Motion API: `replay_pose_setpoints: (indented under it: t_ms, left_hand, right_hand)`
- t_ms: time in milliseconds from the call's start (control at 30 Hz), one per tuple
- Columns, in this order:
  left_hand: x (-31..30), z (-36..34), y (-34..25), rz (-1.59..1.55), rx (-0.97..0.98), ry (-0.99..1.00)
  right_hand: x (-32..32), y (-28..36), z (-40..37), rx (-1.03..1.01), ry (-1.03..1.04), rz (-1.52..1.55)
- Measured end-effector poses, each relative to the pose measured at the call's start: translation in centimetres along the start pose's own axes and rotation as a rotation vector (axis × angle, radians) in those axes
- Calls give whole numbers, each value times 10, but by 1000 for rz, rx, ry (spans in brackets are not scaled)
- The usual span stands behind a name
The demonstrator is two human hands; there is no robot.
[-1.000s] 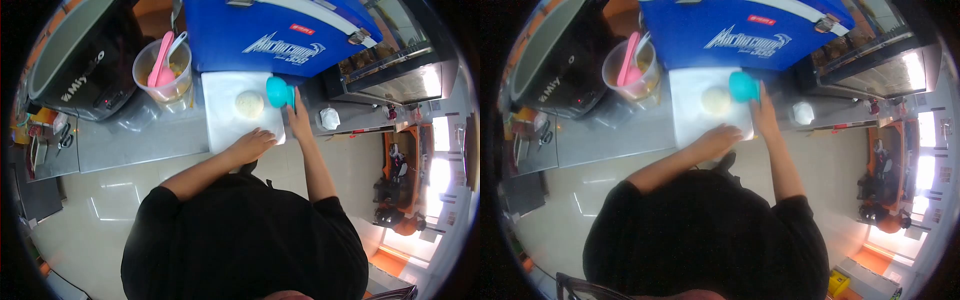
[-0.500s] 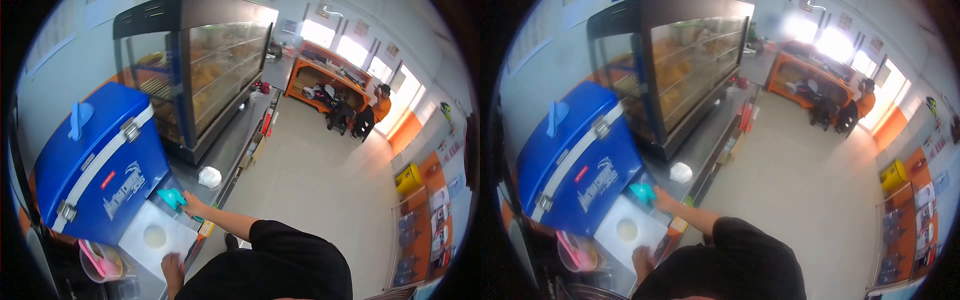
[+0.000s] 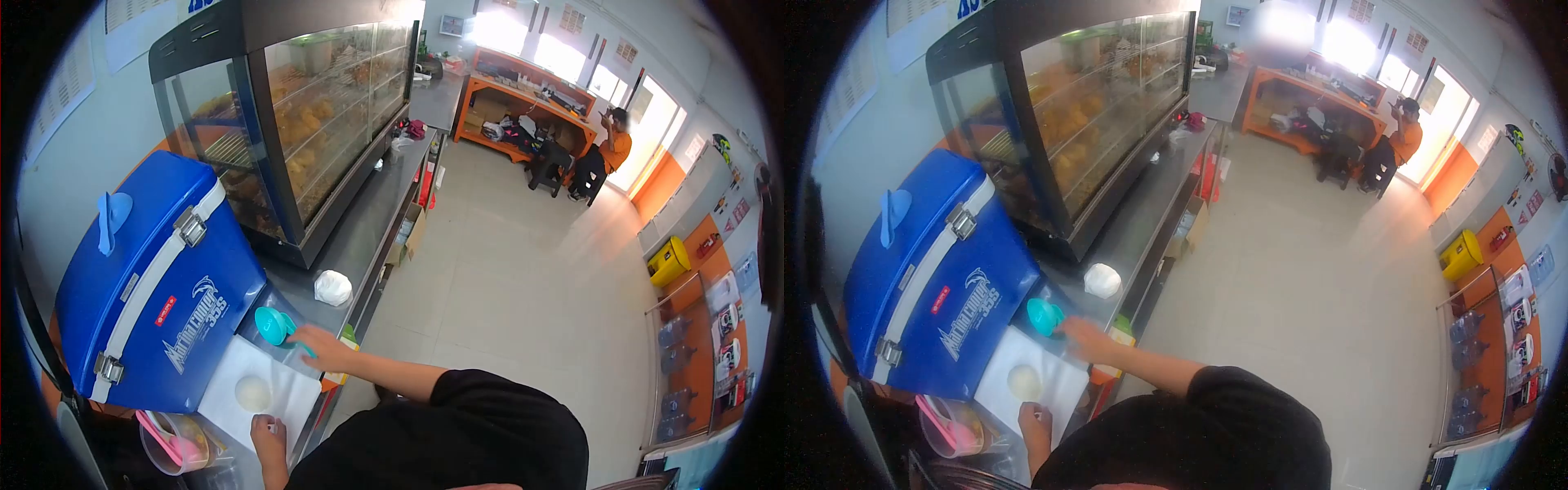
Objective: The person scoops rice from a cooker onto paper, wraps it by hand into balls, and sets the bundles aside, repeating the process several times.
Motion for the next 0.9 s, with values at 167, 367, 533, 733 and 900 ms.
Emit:
replay_pose_setpoints:
  t_ms: [167, 367, 533, 733, 900]
  left_hand:
    - [2, 2, -20, 145, 208, 9]
    - [-16, -20, -39, 304, 316, -83]
    - [-44, -45, 27, 383, 115, 59]
    - [-65, -72, 30, 325, 338, -19]
    - [-61, -82, 48, 180, 216, -117]
  right_hand:
    - [-9, 82, -7, -221, 391, -40]
    - [21, 63, -8, -335, 448, -344]
    - [33, 41, -23, -360, 154, -235]
    - [14, 41, -39, -268, 163, -334]
    - [19, 39, -48, -62, 20, 67]
Point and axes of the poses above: each hand's wrist, its own z-axis towards the middle knuckle, its own x-axis out of the palm, y = z × x, the point moved 3 cm from there along z, towards the middle knuckle, and after that the axes turned 11 degrees about -z, right-handed, at the moved point
